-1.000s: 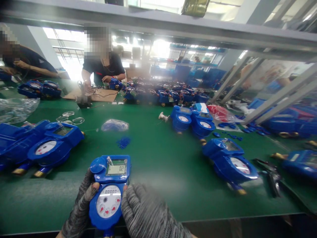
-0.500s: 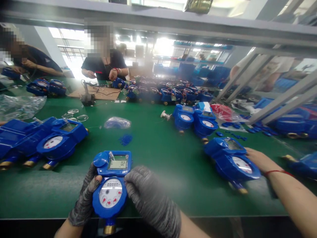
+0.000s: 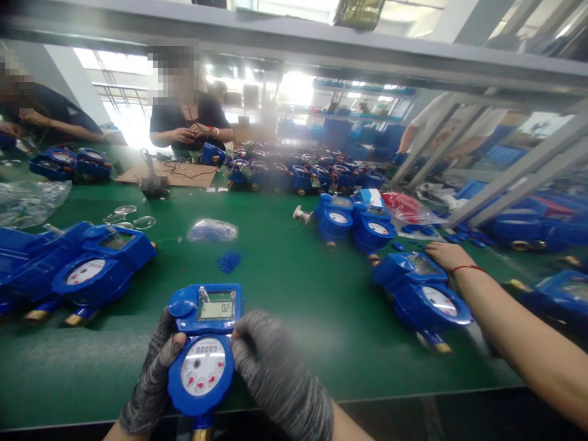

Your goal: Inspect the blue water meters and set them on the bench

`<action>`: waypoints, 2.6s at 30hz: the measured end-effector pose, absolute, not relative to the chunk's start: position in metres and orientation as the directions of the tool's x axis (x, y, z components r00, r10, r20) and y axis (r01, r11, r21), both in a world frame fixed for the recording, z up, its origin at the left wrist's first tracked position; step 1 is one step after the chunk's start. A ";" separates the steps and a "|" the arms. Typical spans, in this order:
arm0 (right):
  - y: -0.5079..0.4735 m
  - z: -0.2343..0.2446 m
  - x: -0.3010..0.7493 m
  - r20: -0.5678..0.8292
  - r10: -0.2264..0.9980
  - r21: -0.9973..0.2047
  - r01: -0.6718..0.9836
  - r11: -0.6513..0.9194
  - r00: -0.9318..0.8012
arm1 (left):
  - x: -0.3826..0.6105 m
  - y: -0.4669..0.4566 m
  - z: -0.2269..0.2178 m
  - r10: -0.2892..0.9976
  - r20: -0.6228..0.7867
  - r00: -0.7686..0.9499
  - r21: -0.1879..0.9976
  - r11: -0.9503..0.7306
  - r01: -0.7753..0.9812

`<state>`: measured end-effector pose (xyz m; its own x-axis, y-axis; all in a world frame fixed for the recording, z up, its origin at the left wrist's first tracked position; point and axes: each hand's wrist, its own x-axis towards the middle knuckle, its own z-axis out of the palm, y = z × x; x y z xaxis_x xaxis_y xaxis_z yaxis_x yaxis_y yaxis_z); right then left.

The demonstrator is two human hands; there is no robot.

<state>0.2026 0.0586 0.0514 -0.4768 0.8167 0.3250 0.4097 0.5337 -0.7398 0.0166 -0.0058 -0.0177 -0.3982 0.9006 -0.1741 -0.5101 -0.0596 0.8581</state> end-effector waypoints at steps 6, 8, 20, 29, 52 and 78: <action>0.058 0.055 0.204 0.403 0.766 -0.697 0.375 0.611 -0.501 | 0.019 -0.006 -0.010 0.876 -0.203 -0.438 0.861 -0.054 -0.506; 0.059 0.058 0.205 0.448 0.721 -0.652 0.358 0.668 -0.529 | 0.021 -0.006 -0.008 0.871 -0.202 -0.448 0.867 -0.054 -0.496; 0.054 0.064 0.213 0.508 0.433 -0.240 0.360 0.902 -0.745 | 0.019 -0.008 -0.014 0.861 -0.204 -0.466 0.883 -0.043 -0.467; 0.096 0.073 0.223 0.205 0.450 -0.566 0.270 0.779 -0.869 | 0.026 -0.009 -0.006 0.876 -0.236 -0.420 0.827 -0.045 -0.560; 0.202 0.025 0.156 0.237 0.882 -0.693 0.565 0.447 -0.408 | 0.024 -0.006 -0.017 0.886 -0.095 -0.453 0.866 -0.151 -0.476; 0.062 0.056 0.146 0.624 0.161 -0.071 0.149 0.986 -0.764 | 0.013 -0.003 -0.024 0.798 0.064 -0.600 0.979 -0.168 -0.119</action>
